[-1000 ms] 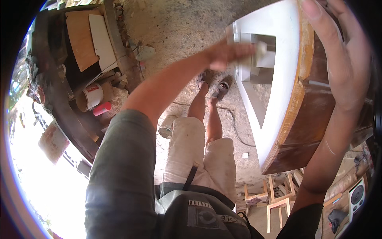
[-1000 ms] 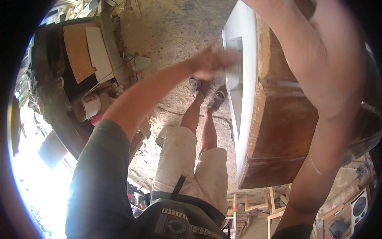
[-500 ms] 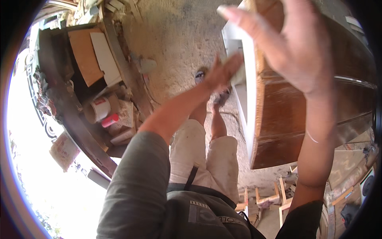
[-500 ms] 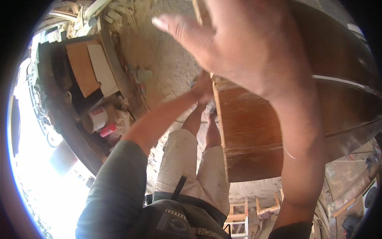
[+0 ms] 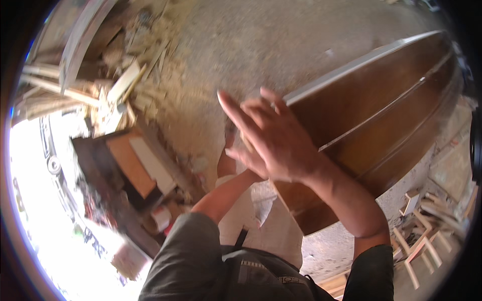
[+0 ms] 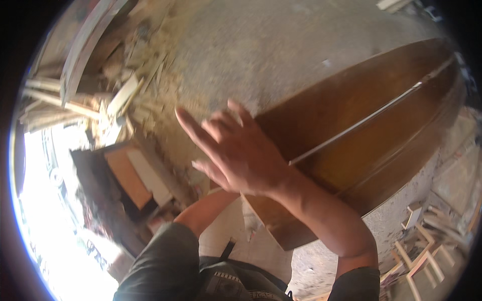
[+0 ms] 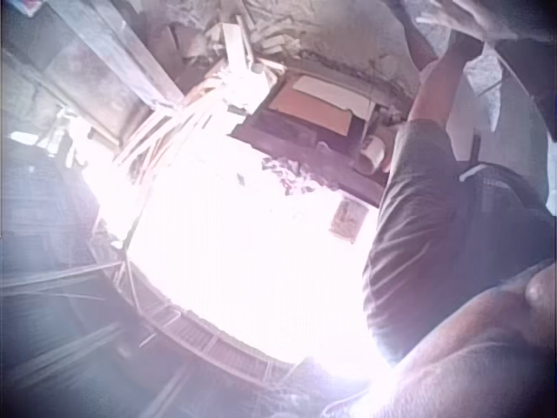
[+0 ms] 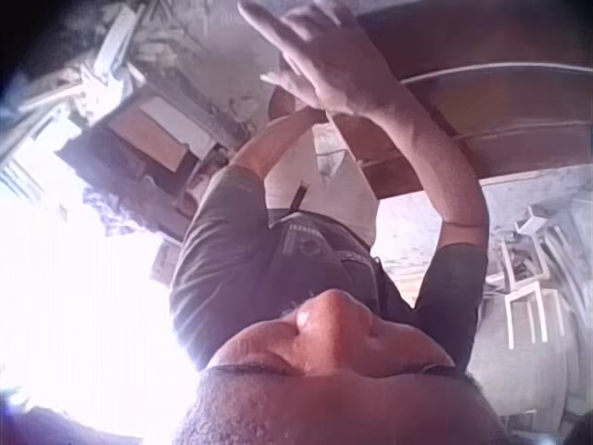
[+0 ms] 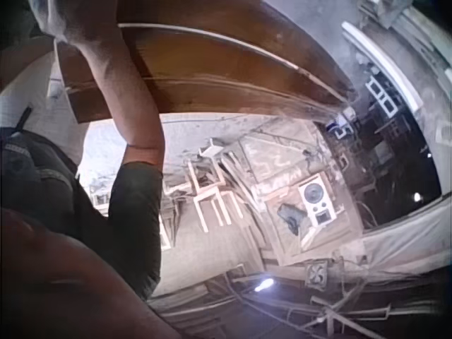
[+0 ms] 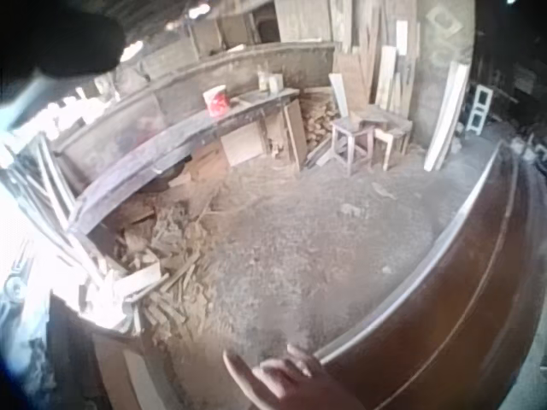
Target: The person sands the surfaces of a wooden cabinet by hand using a piece of sandpaper, moving to different sections including the top and sides, and pours liquid from a container into a bucket.
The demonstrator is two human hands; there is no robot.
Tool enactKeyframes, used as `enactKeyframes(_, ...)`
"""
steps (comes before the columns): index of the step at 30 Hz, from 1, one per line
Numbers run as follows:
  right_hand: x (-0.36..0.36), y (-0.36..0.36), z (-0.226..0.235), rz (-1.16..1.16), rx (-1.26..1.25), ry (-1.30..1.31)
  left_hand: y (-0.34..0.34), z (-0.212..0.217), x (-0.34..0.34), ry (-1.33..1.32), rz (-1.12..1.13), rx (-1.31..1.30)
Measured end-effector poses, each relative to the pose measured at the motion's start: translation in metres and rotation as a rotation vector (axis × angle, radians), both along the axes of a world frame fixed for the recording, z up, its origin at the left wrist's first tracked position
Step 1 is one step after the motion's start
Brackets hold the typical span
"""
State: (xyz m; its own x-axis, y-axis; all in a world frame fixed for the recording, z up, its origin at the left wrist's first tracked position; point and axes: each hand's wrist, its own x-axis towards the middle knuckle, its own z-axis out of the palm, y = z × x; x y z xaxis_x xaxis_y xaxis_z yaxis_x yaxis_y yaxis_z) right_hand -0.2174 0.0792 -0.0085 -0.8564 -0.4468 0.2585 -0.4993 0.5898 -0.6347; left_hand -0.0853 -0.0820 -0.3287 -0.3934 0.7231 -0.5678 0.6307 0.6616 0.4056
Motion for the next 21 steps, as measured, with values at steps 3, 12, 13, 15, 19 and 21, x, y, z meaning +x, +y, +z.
enactKeyframes(3,-0.008,0.015,0.014,-0.138,-0.190,-0.059,0.011,0.001,-0.064,-0.053,-0.037,0.077)
enactKeyframes(12,0.110,-0.016,0.049,-0.671,-0.102,0.077,-0.099,0.083,-0.008,-0.376,-0.176,-0.085)
enactKeyframes(13,0.134,-0.034,0.062,-0.782,-0.141,0.170,-0.108,0.104,-0.025,-0.406,-0.204,-0.101)
enactKeyframes(15,0.187,-0.078,0.073,-1.083,-0.243,0.076,-0.116,0.139,-0.076,-0.460,-0.288,0.028)
enactKeyframes(19,0.255,-0.152,0.023,-1.679,-0.431,-0.329,-0.085,0.220,-0.148,-0.813,-0.369,0.014)
enactKeyframes(21,0.282,-0.199,-0.037,-1.827,-0.786,-0.457,-0.077,0.231,-0.159,-0.868,-0.464,-0.093)
